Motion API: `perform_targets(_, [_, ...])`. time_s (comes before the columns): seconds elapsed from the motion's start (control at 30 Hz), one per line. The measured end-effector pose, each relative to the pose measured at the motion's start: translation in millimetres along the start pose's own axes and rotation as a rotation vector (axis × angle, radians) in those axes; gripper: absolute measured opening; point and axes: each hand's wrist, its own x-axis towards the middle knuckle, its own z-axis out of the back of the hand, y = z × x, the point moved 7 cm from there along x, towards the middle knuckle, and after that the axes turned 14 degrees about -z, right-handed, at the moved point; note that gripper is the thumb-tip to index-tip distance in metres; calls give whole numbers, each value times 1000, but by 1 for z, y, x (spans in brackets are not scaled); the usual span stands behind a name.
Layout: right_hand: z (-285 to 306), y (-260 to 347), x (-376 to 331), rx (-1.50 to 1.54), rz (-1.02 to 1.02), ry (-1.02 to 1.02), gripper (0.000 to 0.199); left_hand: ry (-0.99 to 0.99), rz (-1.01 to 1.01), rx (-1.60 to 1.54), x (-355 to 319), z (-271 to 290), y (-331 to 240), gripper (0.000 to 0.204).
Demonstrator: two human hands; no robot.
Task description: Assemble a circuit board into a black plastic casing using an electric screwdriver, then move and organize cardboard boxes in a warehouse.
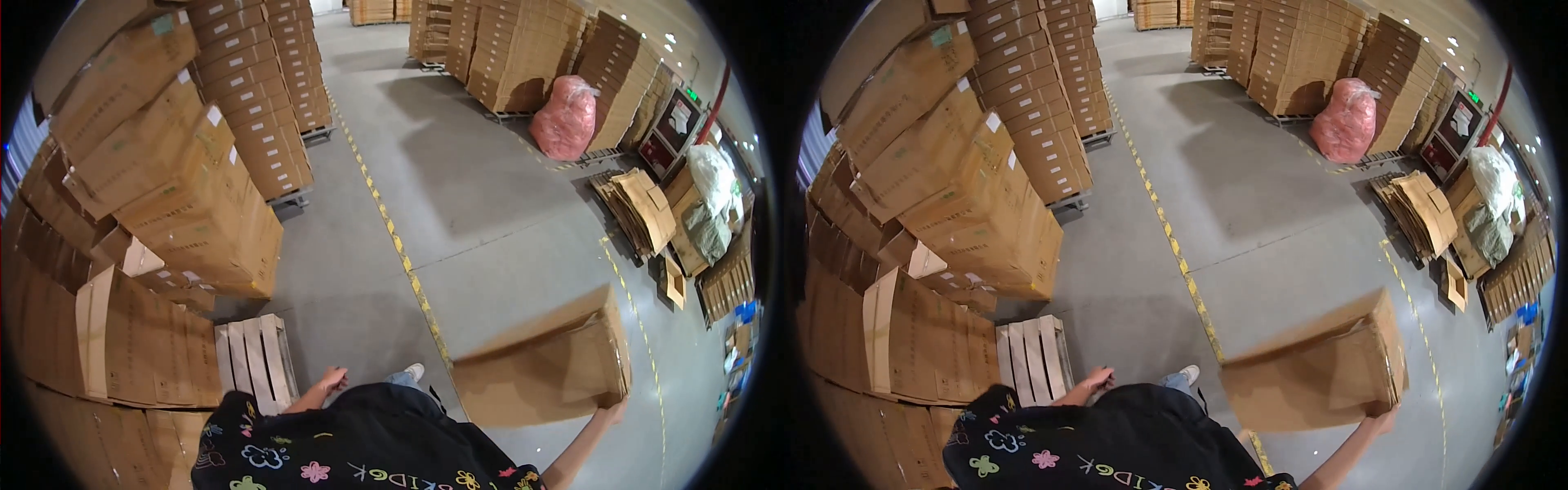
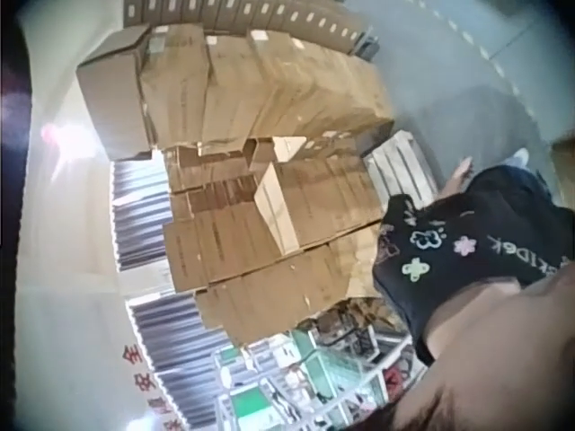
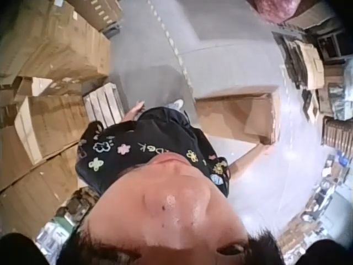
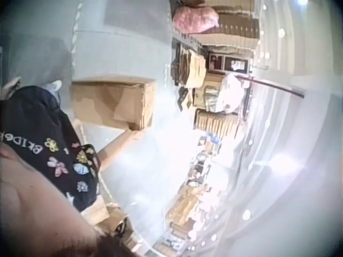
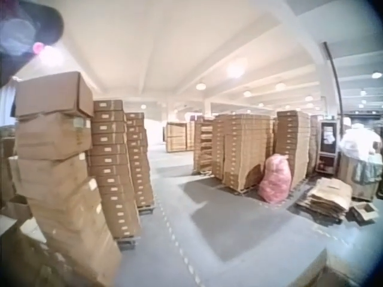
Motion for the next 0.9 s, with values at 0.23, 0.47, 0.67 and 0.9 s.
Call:
perform_targets(0.23, [-61,-54,99,342,-311,538,34,124,-302,305,93,-110,-191,22])
perform_targets(0.47, [28,-182,114,-197,169,-312,20,449,-288,468,125,-243,-268,21])
perform_targets(0.67, [-9,-395,-65,-1183,43,117,14,624,-105,371,153,-305,-266,18])
perform_targets(0.9, [-152,-432,-183,-1043,-117,118,21,971,-218,450,224,-387,-336,21])
